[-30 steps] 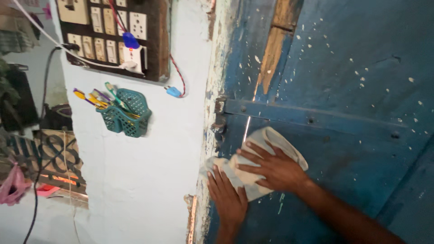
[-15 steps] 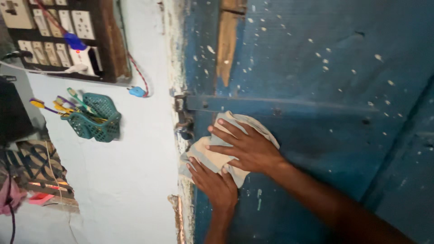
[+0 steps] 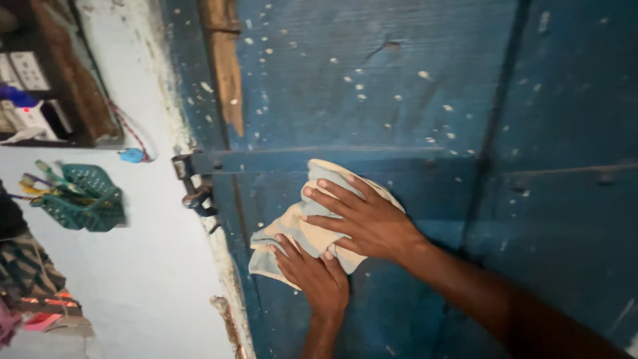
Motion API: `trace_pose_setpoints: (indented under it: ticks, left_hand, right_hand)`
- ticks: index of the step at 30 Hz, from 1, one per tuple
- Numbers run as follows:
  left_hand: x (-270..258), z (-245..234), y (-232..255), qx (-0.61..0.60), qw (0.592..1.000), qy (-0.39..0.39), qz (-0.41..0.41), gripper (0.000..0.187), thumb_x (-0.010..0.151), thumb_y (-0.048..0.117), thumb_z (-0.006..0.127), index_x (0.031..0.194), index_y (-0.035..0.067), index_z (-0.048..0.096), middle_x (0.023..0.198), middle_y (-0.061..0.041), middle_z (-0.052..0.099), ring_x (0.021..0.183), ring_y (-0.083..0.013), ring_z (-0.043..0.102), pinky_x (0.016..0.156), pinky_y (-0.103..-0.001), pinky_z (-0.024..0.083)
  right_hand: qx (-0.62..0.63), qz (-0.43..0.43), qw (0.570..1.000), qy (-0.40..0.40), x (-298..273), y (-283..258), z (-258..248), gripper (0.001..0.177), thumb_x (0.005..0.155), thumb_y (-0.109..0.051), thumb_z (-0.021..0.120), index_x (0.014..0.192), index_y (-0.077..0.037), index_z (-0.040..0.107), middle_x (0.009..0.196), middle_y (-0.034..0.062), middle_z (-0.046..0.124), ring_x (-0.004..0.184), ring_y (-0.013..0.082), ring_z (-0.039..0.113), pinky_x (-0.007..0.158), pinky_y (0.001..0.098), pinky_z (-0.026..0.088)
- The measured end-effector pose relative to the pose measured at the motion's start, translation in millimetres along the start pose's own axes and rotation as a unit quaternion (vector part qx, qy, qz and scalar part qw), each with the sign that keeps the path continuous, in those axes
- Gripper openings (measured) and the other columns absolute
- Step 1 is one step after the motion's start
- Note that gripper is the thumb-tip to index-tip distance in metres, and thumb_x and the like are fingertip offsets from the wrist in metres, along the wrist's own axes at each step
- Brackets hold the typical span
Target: The person wipes a blue wooden door with a cloth, cleaning the surface and edges.
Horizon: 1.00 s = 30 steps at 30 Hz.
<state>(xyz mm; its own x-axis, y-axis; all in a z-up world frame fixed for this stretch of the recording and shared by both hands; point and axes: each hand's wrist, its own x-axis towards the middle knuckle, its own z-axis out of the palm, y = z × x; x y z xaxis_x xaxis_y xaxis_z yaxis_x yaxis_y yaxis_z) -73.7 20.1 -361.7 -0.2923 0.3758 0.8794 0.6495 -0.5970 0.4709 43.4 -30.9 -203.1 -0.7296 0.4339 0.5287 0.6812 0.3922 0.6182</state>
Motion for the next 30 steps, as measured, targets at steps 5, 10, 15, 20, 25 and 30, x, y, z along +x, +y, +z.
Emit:
trace_pose_setpoints:
  ticks: [5, 10, 15, 20, 25, 30]
  left_hand:
    - [-25, 15, 33, -0.032, 0.999, -0.008, 0.026, 0.078, 0.106, 0.038, 0.039, 0.153, -0.02, 0.015, 0.164, -0.039, 0.012, 0.153, -0.059, 0.008, 0.121, -0.067, 0.008]
    - [-53, 25, 66, -0.054, 0.998, -0.043, 0.001, 0.082, 0.103, 0.041, 0.042, 0.152, -0.018, 0.014, 0.158, -0.042, 0.015, 0.15, -0.0606, 0.007, 0.118, -0.068, 0.006]
    - [-72, 27, 83, -0.051, 0.997, -0.05, -0.008, 0.077, 0.104, 0.039, 0.041, 0.155, -0.013, 0.018, 0.163, -0.038, 0.018, 0.152, -0.0602, 0.008, 0.12, -0.067, 0.007]
    - [-89, 31, 63, -0.087, 0.996, -0.015, -0.023, 0.081, 0.108, 0.04, 0.044, 0.155, -0.018, 0.01, 0.162, -0.042, 0.012, 0.153, -0.0588, 0.01, 0.122, -0.066, 0.01]
    - [-79, 15, 23, -0.04, 0.998, -0.018, -0.053, 0.089, 0.101, 0.044, 0.051, 0.154, -0.015, 0.012, 0.164, -0.036, 0.012, 0.152, -0.0566, 0.008, 0.121, -0.064, 0.01]
    - [-62, -3, -6, -0.029, 0.998, -0.026, -0.042, 0.09, 0.099, 0.046, 0.051, 0.155, -0.013, 0.014, 0.165, -0.035, 0.008, 0.151, -0.057, 0.005, 0.118, -0.065, 0.009]
  right_hand:
    - [-0.088, -0.006, 0.994, 0.065, -40, 11, -11, 0.054, 0.096, -0.039, 0.059, 0.149, -0.034, 0.052, 0.168, -0.0025, 0.032, 0.156, 0.0235, 0.022, 0.127, 0.049, 0.013]
    - [-0.09, -0.036, 0.995, 0.031, -66, 19, -13, 0.052, 0.095, -0.03, 0.053, 0.146, -0.032, 0.055, 0.167, -0.0034, 0.034, 0.156, 0.0234, 0.021, 0.128, 0.047, 0.011]
    - [-0.048, -0.052, 0.997, 0.014, -76, 19, -13, 0.049, 0.094, -0.028, 0.054, 0.143, -0.027, 0.057, 0.167, -0.0024, 0.034, 0.157, 0.0237, 0.019, 0.128, 0.0462, 0.01]
    - [-0.044, -0.072, 0.996, 0.021, -66, 10, -18, 0.053, 0.088, -0.022, 0.058, 0.141, -0.026, 0.06, 0.166, -0.0008, 0.034, 0.156, 0.0261, 0.02, 0.127, 0.0487, 0.012]
    - [0.012, -0.024, 0.995, -0.098, -44, -18, -43, 0.061, 0.081, -0.035, 0.065, 0.139, -0.018, 0.058, 0.167, 0.0081, 0.028, 0.153, 0.0345, 0.016, 0.119, 0.0592, 0.011]
    - [0.071, -0.009, 0.997, 0.005, 2, -31, -24, 0.068, 0.083, -0.051, 0.065, 0.142, -0.018, 0.056, 0.164, 0.0121, 0.028, 0.151, 0.0378, 0.019, 0.12, 0.057, 0.014]
